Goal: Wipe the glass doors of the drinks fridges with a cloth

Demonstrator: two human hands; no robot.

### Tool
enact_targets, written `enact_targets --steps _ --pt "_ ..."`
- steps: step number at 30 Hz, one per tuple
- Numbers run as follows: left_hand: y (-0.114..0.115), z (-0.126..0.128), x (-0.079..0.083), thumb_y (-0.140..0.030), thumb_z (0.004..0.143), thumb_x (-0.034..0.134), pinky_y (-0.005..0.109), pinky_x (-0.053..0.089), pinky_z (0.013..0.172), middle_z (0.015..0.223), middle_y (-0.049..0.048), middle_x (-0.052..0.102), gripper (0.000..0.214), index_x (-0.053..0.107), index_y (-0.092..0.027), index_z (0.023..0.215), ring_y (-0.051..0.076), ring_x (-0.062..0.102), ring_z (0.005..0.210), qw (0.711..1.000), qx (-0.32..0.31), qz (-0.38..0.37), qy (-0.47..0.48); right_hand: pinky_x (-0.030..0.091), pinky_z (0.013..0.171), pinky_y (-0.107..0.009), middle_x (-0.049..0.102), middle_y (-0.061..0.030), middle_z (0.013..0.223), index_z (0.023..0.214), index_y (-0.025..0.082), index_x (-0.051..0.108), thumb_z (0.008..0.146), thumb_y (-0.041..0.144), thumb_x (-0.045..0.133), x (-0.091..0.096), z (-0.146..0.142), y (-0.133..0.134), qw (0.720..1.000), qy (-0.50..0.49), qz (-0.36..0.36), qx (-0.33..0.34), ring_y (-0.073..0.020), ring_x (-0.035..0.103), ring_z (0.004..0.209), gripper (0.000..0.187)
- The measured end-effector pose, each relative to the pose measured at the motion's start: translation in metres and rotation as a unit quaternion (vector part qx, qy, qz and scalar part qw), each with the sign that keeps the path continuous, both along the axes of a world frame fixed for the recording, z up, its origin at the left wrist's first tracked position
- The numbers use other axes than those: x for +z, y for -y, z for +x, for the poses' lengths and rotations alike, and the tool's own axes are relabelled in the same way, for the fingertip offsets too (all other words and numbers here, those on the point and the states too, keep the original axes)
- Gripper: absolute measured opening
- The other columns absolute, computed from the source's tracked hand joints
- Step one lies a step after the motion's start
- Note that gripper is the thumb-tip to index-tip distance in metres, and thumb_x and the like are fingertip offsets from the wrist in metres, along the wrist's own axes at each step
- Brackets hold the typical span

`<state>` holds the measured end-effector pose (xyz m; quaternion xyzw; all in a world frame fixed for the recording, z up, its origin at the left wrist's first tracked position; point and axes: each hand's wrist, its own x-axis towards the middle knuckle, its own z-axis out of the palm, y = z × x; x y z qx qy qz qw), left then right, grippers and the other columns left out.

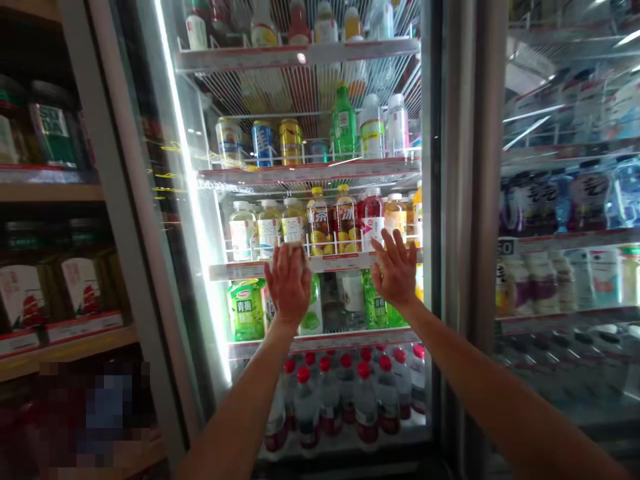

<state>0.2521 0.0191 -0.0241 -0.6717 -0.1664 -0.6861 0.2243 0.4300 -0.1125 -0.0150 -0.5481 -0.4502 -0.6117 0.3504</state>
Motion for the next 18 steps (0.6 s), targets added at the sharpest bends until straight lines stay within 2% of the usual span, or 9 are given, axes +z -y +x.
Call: enact_targets --steps 2,4,8,10,12,15,17,18 --pt "-0.005 -0.005 0.004 -0.028 0.089 0.04 0.045 0.021 0.109 0.141 0.0178 0.037 0.045 0.043 -0.013 0.132 0.025 0.025 0.136 0.998 0.002 -0.032 0.059 0.012 0.111 -0.047 0.04 -0.0065 0.142 0.131 0.021 0.043 0.081 0.024 0.042 0.0 -0.001 0.0 1.0 0.0 0.002 -0.002 -0.0221 0.022 0.137 0.05" --pt "0.002 0.004 0.004 -0.027 0.089 0.04 0.044 0.023 0.109 0.141 0.018 0.038 0.045 0.043 -0.012 0.132 0.025 0.023 0.137 0.998 -0.006 -0.022 0.054 0.012 0.111 -0.048 0.039 -0.0065 0.142 0.132 0.022 0.042 0.081 0.025 0.042 0.0 -0.001 0.0 1.0 -0.003 0.0 -0.006 -0.0226 0.022 0.137 0.051" --pt "0.027 0.033 -0.002 -0.024 0.088 0.044 0.04 0.022 0.11 0.136 0.0123 0.047 0.041 0.048 -0.016 0.127 0.022 0.026 0.136 0.993 -0.032 0.08 -0.077 0.013 0.111 -0.048 0.039 -0.0064 0.143 0.132 0.022 0.042 0.082 0.026 0.041 0.0 0.0 0.0 1.0 -0.003 -0.003 -0.015 -0.0226 0.022 0.138 0.05" --pt "0.026 0.031 -0.003 -0.024 0.088 0.044 0.039 0.019 0.111 0.134 0.0106 0.049 0.04 0.049 -0.018 0.127 0.02 0.028 0.135 0.987 -0.037 0.105 -0.12 0.014 0.111 -0.047 0.04 -0.0066 0.142 0.131 0.021 0.044 0.083 0.027 0.04 0.0 0.001 0.0 1.0 0.002 0.0 -0.018 -0.0225 0.022 0.137 0.049" --pt "0.013 0.017 0.001 -0.026 0.088 0.045 0.04 0.016 0.112 0.136 0.0112 0.047 0.041 0.047 -0.018 0.128 0.021 0.028 0.135 0.99 -0.03 0.089 -0.107 0.014 0.111 -0.047 0.041 -0.007 0.141 0.129 0.021 0.045 0.082 0.027 0.041 0.0 0.001 0.0 1.0 0.005 0.002 -0.02 -0.0225 0.023 0.137 0.047" --pt "-0.006 -0.005 0.008 -0.028 0.088 0.043 0.044 0.014 0.112 0.14 0.0152 0.041 0.045 0.044 -0.015 0.131 0.024 0.025 0.136 1.0 -0.014 0.012 0.0 0.014 0.111 -0.047 0.042 -0.0083 0.14 0.128 0.02 0.046 0.082 0.026 0.042 0.0 -0.001 0.0 1.0 0.01 0.003 -0.022 -0.0229 0.023 0.137 0.047" --pt "-0.007 -0.005 0.007 -0.027 0.089 0.041 0.046 0.014 0.112 0.142 0.0165 0.036 0.046 0.042 -0.013 0.133 0.025 0.022 0.137 0.998 -0.018 -0.027 0.047 0.013 0.111 -0.048 0.042 -0.0088 0.14 0.129 0.019 0.045 0.081 0.025 0.042 0.0 -0.001 0.0 1.0 0.011 0.004 -0.023 -0.023 0.023 0.137 0.048" --pt "-0.003 0.001 0.004 -0.027 0.089 0.041 0.046 0.014 0.112 0.143 0.016 0.035 0.047 0.041 -0.013 0.134 0.025 0.021 0.137 0.999 -0.024 -0.028 0.04 0.013 0.111 -0.048 0.043 -0.0088 0.14 0.129 0.019 0.045 0.081 0.024 0.042 0.0 -0.001 0.0 1.0 0.011 0.006 -0.024 -0.023 0.023 0.137 0.049"
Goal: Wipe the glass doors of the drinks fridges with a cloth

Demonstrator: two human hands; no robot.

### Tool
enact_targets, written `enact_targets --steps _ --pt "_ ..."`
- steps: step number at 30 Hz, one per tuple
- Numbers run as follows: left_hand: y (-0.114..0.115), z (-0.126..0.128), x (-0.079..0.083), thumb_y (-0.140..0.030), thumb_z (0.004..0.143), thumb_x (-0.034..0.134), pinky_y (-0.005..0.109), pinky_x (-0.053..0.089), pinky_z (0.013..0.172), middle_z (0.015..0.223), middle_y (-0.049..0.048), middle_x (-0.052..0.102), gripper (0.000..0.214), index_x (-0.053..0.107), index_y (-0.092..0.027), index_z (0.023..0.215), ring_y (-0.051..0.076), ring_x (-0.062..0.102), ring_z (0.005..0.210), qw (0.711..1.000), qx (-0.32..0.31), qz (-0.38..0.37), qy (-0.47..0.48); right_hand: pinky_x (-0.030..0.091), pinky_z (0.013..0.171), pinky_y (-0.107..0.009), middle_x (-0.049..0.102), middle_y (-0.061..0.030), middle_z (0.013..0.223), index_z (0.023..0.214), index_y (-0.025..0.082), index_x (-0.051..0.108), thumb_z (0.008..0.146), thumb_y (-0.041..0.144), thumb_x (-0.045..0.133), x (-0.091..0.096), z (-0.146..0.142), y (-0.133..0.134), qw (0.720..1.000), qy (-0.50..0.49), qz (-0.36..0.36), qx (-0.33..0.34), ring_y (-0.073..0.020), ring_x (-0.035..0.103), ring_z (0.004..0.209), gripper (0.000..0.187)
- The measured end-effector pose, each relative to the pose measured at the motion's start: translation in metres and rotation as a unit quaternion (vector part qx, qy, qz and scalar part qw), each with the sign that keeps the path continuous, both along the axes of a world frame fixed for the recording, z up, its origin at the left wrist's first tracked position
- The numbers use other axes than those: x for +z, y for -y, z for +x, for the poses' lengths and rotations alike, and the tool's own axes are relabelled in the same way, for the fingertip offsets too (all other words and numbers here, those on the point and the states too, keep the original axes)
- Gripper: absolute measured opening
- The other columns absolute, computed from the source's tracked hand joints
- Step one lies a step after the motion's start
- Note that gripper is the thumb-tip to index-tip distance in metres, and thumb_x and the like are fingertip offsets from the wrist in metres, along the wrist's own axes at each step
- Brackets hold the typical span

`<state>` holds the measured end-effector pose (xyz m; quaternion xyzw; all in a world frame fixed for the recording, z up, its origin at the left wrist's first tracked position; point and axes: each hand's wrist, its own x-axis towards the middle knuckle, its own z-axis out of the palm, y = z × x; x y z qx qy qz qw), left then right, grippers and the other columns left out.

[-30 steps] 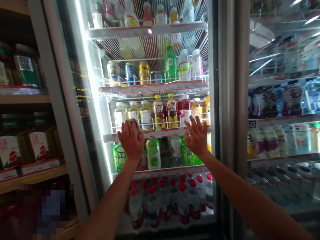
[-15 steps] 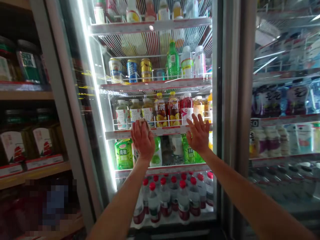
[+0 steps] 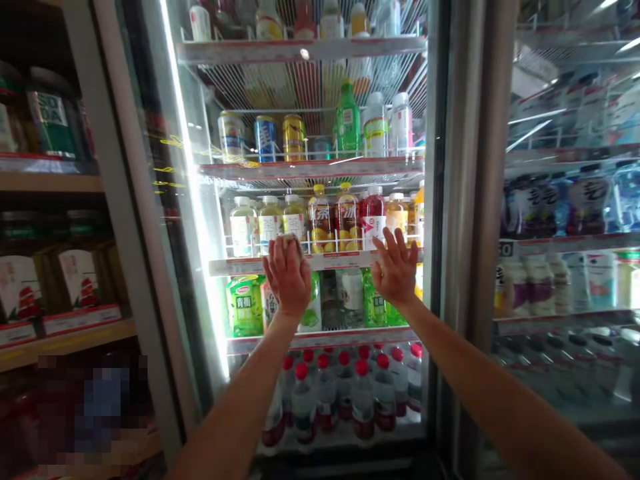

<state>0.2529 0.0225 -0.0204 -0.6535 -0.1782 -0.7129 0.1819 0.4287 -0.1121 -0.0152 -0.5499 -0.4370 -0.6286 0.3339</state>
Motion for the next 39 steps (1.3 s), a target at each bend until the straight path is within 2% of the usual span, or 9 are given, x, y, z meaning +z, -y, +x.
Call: enact_targets --steps 4,6,13,20,23,27,29,34,39 --pt "0.024 0.026 -0.018 -0.025 0.087 0.043 0.041 0.015 0.112 0.139 0.0124 0.043 0.045 0.043 -0.017 0.132 0.022 0.025 0.136 0.986 -0.017 0.096 -0.138 0.014 0.11 -0.048 0.043 -0.0085 0.14 0.13 0.019 0.044 0.082 0.026 0.041 0.0 0.001 0.0 1.0 0.0 0.001 0.001 -0.0228 0.023 0.137 0.049" --pt "0.023 0.021 -0.022 -0.026 0.087 0.045 0.042 0.013 0.112 0.136 0.0117 0.047 0.044 0.045 -0.019 0.13 0.021 0.029 0.135 0.977 -0.008 0.128 -0.173 0.014 0.11 -0.048 0.042 -0.0079 0.141 0.131 0.02 0.043 0.082 0.026 0.041 0.0 0.002 0.0 1.0 -0.002 -0.003 0.004 -0.0227 0.023 0.137 0.049" --pt "-0.026 -0.041 -0.012 -0.031 0.086 0.045 0.05 0.019 0.108 0.142 0.0189 0.036 0.05 0.042 -0.014 0.132 0.029 0.026 0.135 0.998 0.044 -0.023 0.046 0.014 0.11 -0.047 0.042 -0.008 0.14 0.129 0.02 0.045 0.081 0.025 0.042 0.0 0.0 0.001 1.0 -0.01 -0.002 0.008 -0.0227 0.024 0.137 0.048" --pt "0.01 0.006 -0.03 -0.025 0.085 0.047 0.041 0.019 0.11 0.135 0.0127 0.047 0.042 0.05 -0.018 0.126 0.022 0.028 0.135 0.986 -0.002 0.105 -0.132 0.012 0.111 -0.046 0.041 -0.0073 0.141 0.129 0.021 0.045 0.082 0.025 0.04 0.0 0.001 0.001 1.0 -0.013 -0.006 0.003 -0.0217 0.023 0.137 0.048" --pt "-0.01 -0.019 -0.026 -0.029 0.086 0.047 0.043 0.016 0.111 0.135 0.012 0.047 0.041 0.05 -0.02 0.126 0.022 0.032 0.133 0.989 0.022 0.085 -0.119 0.013 0.111 -0.046 0.042 -0.008 0.14 0.129 0.02 0.046 0.082 0.025 0.041 0.0 0.001 0.001 1.0 -0.003 0.001 0.006 -0.022 0.024 0.137 0.047" --pt "-0.044 -0.062 -0.018 -0.031 0.087 0.044 0.049 0.02 0.107 0.139 0.0207 0.039 0.048 0.044 -0.012 0.131 0.028 0.028 0.135 0.996 0.074 -0.026 0.053 0.013 0.111 -0.047 0.041 -0.0076 0.141 0.13 0.021 0.044 0.082 0.026 0.041 0.0 0.001 0.0 1.0 -0.008 -0.001 0.005 -0.0226 0.024 0.137 0.049" --pt "-0.04 -0.058 -0.02 -0.03 0.087 0.043 0.048 0.023 0.107 0.14 0.0212 0.038 0.047 0.044 -0.011 0.13 0.027 0.027 0.135 0.995 0.065 -0.03 0.063 0.012 0.111 -0.047 0.04 -0.007 0.142 0.132 0.021 0.042 0.081 0.026 0.041 -0.001 0.0 0.0 1.0 -0.016 -0.006 0.003 -0.0228 0.023 0.137 0.051" --pt "0.0 -0.011 -0.03 -0.026 0.086 0.045 0.042 0.018 0.111 0.136 0.0111 0.047 0.038 0.052 -0.022 0.123 0.021 0.03 0.134 0.99 0.006 0.075 -0.121 0.011 0.111 -0.047 0.039 -0.0068 0.143 0.133 0.022 0.042 0.081 0.026 0.042 -0.001 0.001 0.0 1.0 -0.017 -0.01 0.005 -0.0228 0.023 0.137 0.052" --pt "-0.028 -0.046 -0.026 -0.032 0.086 0.047 0.046 0.017 0.11 0.137 0.014 0.045 0.041 0.051 -0.02 0.124 0.025 0.033 0.133 0.998 0.019 0.017 -0.056 0.011 0.111 -0.047 0.039 -0.0066 0.142 0.132 0.022 0.042 0.082 0.027 0.041 -0.001 0.002 0.0 1.0 -0.015 -0.008 0.005 -0.0225 0.023 0.137 0.051"
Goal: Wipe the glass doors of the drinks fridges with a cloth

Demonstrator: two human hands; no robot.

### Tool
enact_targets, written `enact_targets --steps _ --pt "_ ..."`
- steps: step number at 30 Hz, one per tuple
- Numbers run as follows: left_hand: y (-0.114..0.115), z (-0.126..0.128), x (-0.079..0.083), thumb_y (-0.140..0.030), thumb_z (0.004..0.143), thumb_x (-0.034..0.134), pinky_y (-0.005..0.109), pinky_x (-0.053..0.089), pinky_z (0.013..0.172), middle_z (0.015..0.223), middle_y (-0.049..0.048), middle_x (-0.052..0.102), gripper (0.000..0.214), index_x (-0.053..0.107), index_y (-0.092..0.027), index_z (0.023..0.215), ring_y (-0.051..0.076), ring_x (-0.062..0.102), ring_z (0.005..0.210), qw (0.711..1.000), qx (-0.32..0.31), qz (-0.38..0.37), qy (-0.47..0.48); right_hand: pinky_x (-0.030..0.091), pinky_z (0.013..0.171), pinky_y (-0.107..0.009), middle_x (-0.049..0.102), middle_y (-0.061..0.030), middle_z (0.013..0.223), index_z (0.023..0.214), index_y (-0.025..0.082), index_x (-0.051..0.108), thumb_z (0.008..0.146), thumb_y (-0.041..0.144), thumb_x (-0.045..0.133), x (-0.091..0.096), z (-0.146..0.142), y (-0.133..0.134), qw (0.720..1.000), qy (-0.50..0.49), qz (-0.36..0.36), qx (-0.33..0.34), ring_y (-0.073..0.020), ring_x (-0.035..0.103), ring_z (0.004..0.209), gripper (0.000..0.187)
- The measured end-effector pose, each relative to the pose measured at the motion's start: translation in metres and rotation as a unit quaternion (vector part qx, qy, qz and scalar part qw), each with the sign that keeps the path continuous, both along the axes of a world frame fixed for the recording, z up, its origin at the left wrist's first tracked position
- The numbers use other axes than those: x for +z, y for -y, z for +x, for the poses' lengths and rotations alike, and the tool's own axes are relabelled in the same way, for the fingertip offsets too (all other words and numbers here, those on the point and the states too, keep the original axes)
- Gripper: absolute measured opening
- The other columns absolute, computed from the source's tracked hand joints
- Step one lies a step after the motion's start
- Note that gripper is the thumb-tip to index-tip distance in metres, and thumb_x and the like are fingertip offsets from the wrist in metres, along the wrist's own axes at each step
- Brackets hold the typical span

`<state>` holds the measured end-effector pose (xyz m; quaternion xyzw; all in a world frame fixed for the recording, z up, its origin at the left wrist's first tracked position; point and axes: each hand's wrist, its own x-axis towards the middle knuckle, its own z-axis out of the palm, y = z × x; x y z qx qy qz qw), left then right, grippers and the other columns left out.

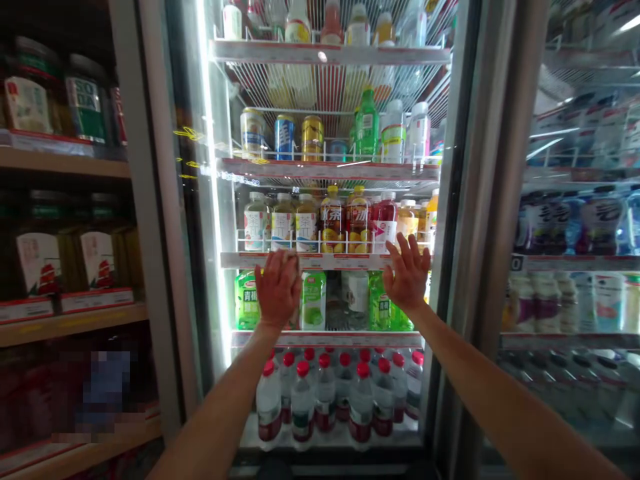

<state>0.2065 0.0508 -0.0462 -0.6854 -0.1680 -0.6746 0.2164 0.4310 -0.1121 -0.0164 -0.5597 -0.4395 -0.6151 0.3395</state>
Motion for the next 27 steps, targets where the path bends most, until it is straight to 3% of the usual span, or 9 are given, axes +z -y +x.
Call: enact_targets --steps 2,4,10,13,16,18,20,24,27 --pt "-0.015 -0.019 0.004 -0.032 0.086 0.044 0.048 0.021 0.108 0.139 0.0179 0.04 0.045 0.048 -0.015 0.127 0.027 0.03 0.134 0.996 0.02 -0.045 0.081 0.012 0.111 -0.047 0.039 -0.0066 0.143 0.132 0.022 0.042 0.081 0.026 0.041 0.0 0.0 0.0 1.0 0.002 0.002 0.002 -0.0229 0.023 0.137 0.051" --pt "-0.018 -0.022 0.006 -0.031 0.087 0.043 0.046 0.024 0.107 0.14 0.0198 0.038 0.046 0.046 -0.012 0.128 0.027 0.028 0.135 0.991 0.028 -0.051 0.12 0.012 0.111 -0.048 0.039 -0.0071 0.143 0.132 0.021 0.043 0.08 0.025 0.042 0.0 0.0 -0.001 1.0 0.006 0.006 0.005 -0.0233 0.024 0.137 0.052" --pt "0.013 0.018 0.003 -0.029 0.086 0.046 0.042 0.022 0.109 0.135 0.0129 0.048 0.038 0.053 -0.019 0.122 0.023 0.03 0.134 0.998 0.007 0.049 -0.035 0.014 0.111 -0.047 0.04 -0.0071 0.142 0.133 0.022 0.041 0.082 0.027 0.041 0.0 0.0 0.001 1.0 0.008 0.005 0.0 -0.0229 0.025 0.136 0.051" --pt "-0.003 -0.004 0.004 -0.031 0.086 0.046 0.044 0.022 0.109 0.134 0.0139 0.048 0.039 0.053 -0.019 0.122 0.025 0.033 0.132 0.999 0.024 0.042 -0.024 0.014 0.11 -0.047 0.04 -0.0074 0.142 0.134 0.022 0.04 0.082 0.027 0.041 0.0 0.0 0.001 1.0 0.015 0.005 0.004 -0.0229 0.025 0.137 0.052" --pt "-0.031 -0.04 0.005 -0.033 0.086 0.044 0.049 0.023 0.107 0.137 0.0192 0.042 0.045 0.049 -0.014 0.126 0.028 0.032 0.133 0.993 0.048 -0.044 0.098 0.013 0.111 -0.048 0.038 -0.0066 0.143 0.135 0.023 0.038 0.082 0.026 0.041 -0.001 0.0 0.001 1.0 0.013 0.006 0.011 -0.023 0.024 0.137 0.053" --pt "-0.037 -0.048 0.003 -0.034 0.087 0.042 0.05 0.021 0.107 0.141 0.0209 0.036 0.048 0.045 -0.012 0.129 0.029 0.028 0.134 0.982 0.054 -0.089 0.156 0.013 0.111 -0.048 0.038 -0.0066 0.143 0.135 0.023 0.038 0.082 0.026 0.042 -0.001 0.0 0.0 1.0 0.012 0.009 0.012 -0.023 0.024 0.137 0.054" --pt "-0.028 -0.035 -0.001 -0.032 0.087 0.041 0.048 0.02 0.108 0.141 0.0198 0.036 0.047 0.045 -0.012 0.13 0.028 0.026 0.135 0.988 0.041 -0.073 0.129 0.013 0.111 -0.048 0.039 -0.0069 0.143 0.135 0.023 0.039 0.082 0.025 0.042 -0.001 -0.001 0.0 1.0 0.01 0.009 0.009 -0.0233 0.024 0.137 0.053" --pt "0.006 0.009 -0.011 -0.027 0.086 0.046 0.041 0.02 0.11 0.135 0.014 0.047 0.04 0.051 -0.018 0.124 0.022 0.029 0.135 0.998 0.002 0.045 -0.041 0.014 0.111 -0.048 0.041 -0.0078 0.141 0.132 0.021 0.042 0.082 0.027 0.042 0.0 0.0 0.001 1.0 0.015 0.008 0.0 -0.0232 0.024 0.137 0.05" --pt "0.003 0.004 -0.013 -0.028 0.086 0.048 0.041 0.019 0.111 0.133 0.0131 0.05 0.038 0.052 -0.02 0.123 0.022 0.031 0.134 0.996 -0.003 0.062 -0.07 0.015 0.11 -0.047 0.042 -0.0083 0.14 0.132 0.021 0.043 0.083 0.027 0.042 0.0 0.001 0.001 1.0 0.021 0.012 0.0 -0.023 0.025 0.136 0.049"
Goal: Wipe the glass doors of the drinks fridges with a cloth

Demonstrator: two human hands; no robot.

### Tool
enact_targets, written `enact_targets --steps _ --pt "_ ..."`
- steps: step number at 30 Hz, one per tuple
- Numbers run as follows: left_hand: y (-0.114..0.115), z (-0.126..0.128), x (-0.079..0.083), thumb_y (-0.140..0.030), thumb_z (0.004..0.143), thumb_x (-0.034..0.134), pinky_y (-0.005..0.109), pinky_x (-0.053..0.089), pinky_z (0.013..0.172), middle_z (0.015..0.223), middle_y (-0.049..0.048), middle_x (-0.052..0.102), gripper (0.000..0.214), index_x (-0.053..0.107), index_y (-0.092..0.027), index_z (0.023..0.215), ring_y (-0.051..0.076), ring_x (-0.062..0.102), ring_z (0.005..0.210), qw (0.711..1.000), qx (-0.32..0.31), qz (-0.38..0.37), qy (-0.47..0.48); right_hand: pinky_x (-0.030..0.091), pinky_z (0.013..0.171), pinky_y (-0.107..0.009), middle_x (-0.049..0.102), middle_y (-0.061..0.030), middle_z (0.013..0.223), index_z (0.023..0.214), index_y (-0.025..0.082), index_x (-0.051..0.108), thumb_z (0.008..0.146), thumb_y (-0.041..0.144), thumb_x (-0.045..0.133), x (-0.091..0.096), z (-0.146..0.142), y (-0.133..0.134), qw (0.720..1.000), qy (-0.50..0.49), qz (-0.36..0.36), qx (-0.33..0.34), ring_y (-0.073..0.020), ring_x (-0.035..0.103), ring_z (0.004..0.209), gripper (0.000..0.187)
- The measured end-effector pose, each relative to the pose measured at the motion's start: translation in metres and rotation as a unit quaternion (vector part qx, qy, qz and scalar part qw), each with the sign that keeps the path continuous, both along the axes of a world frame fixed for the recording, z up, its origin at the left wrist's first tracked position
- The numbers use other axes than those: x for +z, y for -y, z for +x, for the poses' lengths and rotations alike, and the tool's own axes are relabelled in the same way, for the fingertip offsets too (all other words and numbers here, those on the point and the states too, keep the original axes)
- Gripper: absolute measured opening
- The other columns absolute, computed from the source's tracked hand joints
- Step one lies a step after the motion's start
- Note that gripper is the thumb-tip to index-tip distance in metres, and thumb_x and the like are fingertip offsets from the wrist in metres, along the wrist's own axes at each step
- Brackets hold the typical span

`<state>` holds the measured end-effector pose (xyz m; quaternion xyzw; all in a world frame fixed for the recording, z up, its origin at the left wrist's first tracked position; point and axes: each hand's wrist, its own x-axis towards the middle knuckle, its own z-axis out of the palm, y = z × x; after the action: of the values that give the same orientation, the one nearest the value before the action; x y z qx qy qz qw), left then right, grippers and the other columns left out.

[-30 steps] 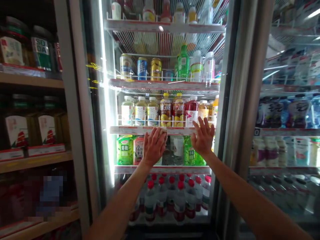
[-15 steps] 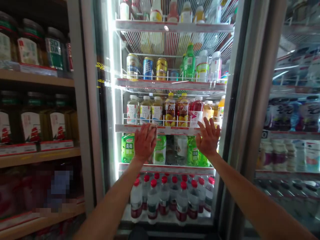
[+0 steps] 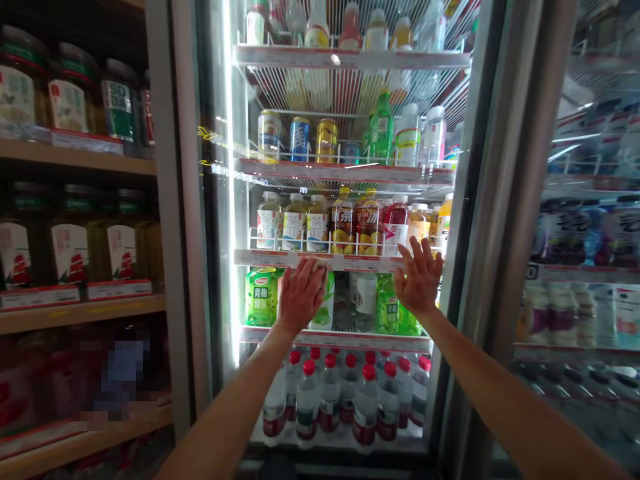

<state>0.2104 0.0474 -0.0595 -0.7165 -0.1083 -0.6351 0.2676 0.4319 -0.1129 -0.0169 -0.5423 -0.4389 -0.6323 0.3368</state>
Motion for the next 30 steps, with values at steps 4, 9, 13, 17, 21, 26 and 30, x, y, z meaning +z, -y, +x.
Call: enact_targets --steps 4,9,13,17,21,26,30 --pt "-0.034 -0.044 0.007 -0.033 0.086 0.044 0.047 0.02 0.108 0.139 0.0187 0.041 0.046 0.047 -0.015 0.128 0.027 0.029 0.134 0.982 0.05 -0.107 0.148 0.015 0.11 -0.048 0.042 -0.0084 0.141 0.131 0.021 0.043 0.083 0.027 0.042 0.0 -0.001 0.0 1.0 -0.005 -0.001 0.003 -0.0236 0.026 0.136 0.049" --pt "-0.023 -0.027 0.016 -0.03 0.087 0.042 0.045 0.024 0.107 0.138 0.0221 0.04 0.045 0.047 -0.01 0.127 0.027 0.028 0.135 0.975 0.043 -0.108 0.191 0.014 0.111 -0.048 0.039 -0.0063 0.143 0.134 0.023 0.04 0.082 0.027 0.042 0.0 -0.002 0.0 1.0 -0.017 -0.005 0.007 -0.0235 0.025 0.136 0.052" --pt "0.003 0.005 0.015 -0.028 0.087 0.045 0.042 0.019 0.11 0.134 0.0152 0.047 0.039 0.052 -0.016 0.123 0.024 0.03 0.134 0.999 0.016 -0.01 0.044 0.014 0.111 -0.048 0.038 -0.0059 0.143 0.136 0.024 0.038 0.082 0.027 0.042 0.0 -0.001 0.001 1.0 -0.012 -0.008 0.011 -0.0235 0.025 0.137 0.054" --pt "-0.021 -0.025 0.016 -0.032 0.087 0.045 0.046 0.02 0.109 0.134 0.0164 0.047 0.041 0.051 -0.017 0.124 0.025 0.034 0.132 0.994 0.039 -0.057 0.089 0.015 0.11 -0.048 0.041 -0.0075 0.141 0.132 0.022 0.042 0.082 0.026 0.043 0.0 -0.001 0.001 1.0 -0.003 -0.001 0.012 -0.0237 0.026 0.136 0.051" --pt "-0.047 -0.056 0.022 -0.032 0.087 0.041 0.051 0.024 0.105 0.138 0.0241 0.038 0.048 0.045 -0.009 0.129 0.03 0.03 0.133 0.944 0.06 -0.169 0.275 0.015 0.11 -0.048 0.043 -0.0089 0.14 0.129 0.02 0.046 0.081 0.026 0.043 0.0 -0.003 0.0 1.0 -0.006 0.002 0.009 -0.0236 0.026 0.136 0.048" --pt "-0.009 -0.009 0.015 -0.027 0.087 0.043 0.043 0.02 0.11 0.136 0.0172 0.044 0.042 0.048 -0.015 0.127 0.024 0.027 0.135 0.995 0.01 -0.051 0.087 0.014 0.111 -0.047 0.041 -0.0075 0.141 0.13 0.021 0.044 0.081 0.026 0.043 0.0 -0.002 0.0 1.0 -0.011 0.0 0.005 -0.0227 0.025 0.136 0.049" --pt "0.005 0.006 0.014 -0.027 0.086 0.048 0.04 0.016 0.111 0.132 0.0119 0.051 0.039 0.05 -0.02 0.125 0.02 0.031 0.134 0.999 0.001 0.048 -0.023 0.015 0.111 -0.046 0.042 -0.0076 0.14 0.129 0.021 0.045 0.082 0.026 0.042 0.001 -0.002 0.0 1.0 -0.008 0.0 0.004 -0.0226 0.026 0.136 0.048"
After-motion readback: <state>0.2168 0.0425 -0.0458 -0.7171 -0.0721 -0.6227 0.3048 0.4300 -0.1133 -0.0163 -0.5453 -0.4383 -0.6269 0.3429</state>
